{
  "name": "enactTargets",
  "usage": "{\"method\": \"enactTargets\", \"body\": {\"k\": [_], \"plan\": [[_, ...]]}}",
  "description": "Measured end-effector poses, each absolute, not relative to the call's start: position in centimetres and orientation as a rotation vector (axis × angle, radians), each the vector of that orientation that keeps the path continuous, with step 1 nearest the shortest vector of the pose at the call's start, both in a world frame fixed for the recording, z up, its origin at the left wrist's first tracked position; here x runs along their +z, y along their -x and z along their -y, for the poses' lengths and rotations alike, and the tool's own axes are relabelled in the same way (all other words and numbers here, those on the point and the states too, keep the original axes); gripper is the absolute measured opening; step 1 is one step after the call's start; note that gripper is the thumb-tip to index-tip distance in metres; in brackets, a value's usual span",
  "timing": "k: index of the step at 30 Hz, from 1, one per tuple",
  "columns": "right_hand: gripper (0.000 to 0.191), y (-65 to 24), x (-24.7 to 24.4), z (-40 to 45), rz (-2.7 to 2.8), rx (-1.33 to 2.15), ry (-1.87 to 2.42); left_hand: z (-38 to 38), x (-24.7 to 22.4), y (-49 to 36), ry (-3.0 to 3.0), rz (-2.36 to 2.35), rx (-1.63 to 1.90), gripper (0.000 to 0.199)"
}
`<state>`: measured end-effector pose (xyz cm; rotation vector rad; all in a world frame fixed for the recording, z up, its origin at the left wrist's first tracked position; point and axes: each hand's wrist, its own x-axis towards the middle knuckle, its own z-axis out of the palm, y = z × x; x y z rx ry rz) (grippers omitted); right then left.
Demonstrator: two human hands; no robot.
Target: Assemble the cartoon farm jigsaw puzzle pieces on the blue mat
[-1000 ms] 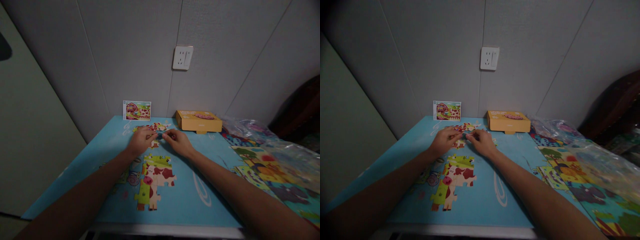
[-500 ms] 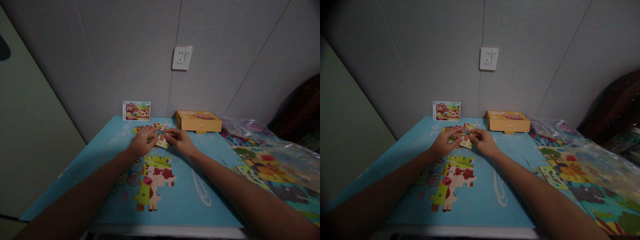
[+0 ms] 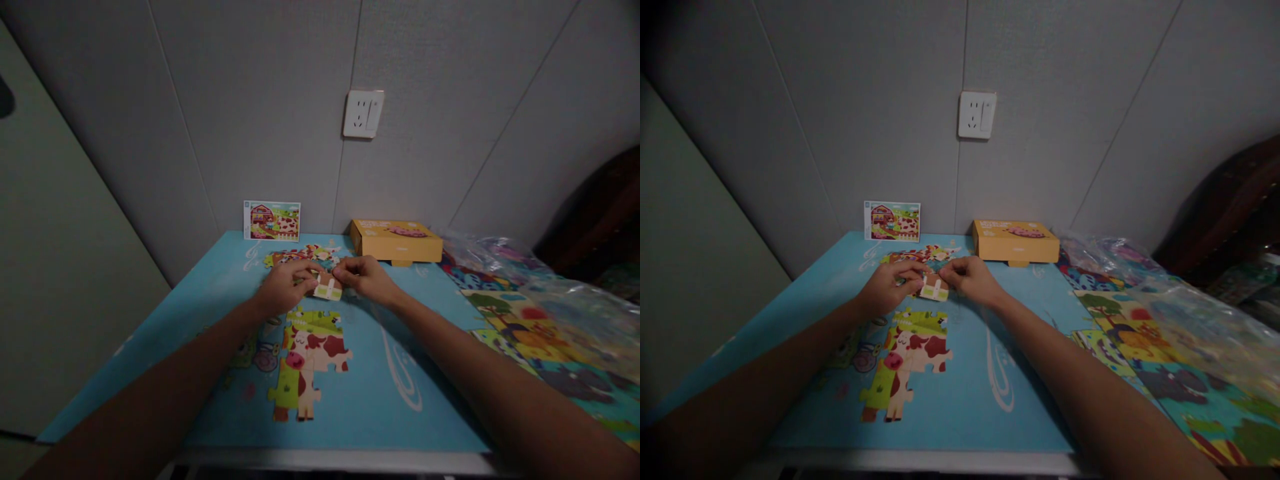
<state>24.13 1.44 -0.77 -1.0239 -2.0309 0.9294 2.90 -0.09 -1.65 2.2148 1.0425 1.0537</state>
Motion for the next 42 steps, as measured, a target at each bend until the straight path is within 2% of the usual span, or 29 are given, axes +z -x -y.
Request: {"method": "enactTargets", "body": {"k": [5, 9, 16, 23, 30, 34, 42], "plan": [[0.035, -25.4, 1.4, -0.8, 2.223, 1.075, 0.998, 0.5, -1.5, -3.0, -1.940, -0.850, 0.875, 0.028], [0.034, -25.6, 2.0, 0.0, 2.461, 1.334, 0.932, 0.9, -1.5, -3.1, -1.794, -0.791, 0.702, 0.033], [0.021, -23.5, 1.4, 2.2, 2.705, 1.766, 0.925, 1.2, -1.8, -3.0, -2.209, -0.752, 0.457, 0.016], [0.020, -23.2, 1.2, 2.5, 2.766, 1.833, 0.929, 1.3, -1.4, -2.9, -2.324, -0.793, 0.446, 0.015], [0.028, -25.5, 2.2, 0.6, 2.842, 1.959, 1.300, 1.5, -1.4, -2.9, -2.281, -0.771, 0.472, 0.016], [0.030, -25.9, 2.4, 0.4, 2.871, 2.014, 1.368, 1.5, -1.2, -3.0, -2.278, -0.773, 0.466, 0.018], [0.034, -26.8, 2.2, -0.5, 2.848, 1.929, 1.363, 1.7, -0.7, -3.1, -2.295, -0.796, 0.425, 0.018]]}}
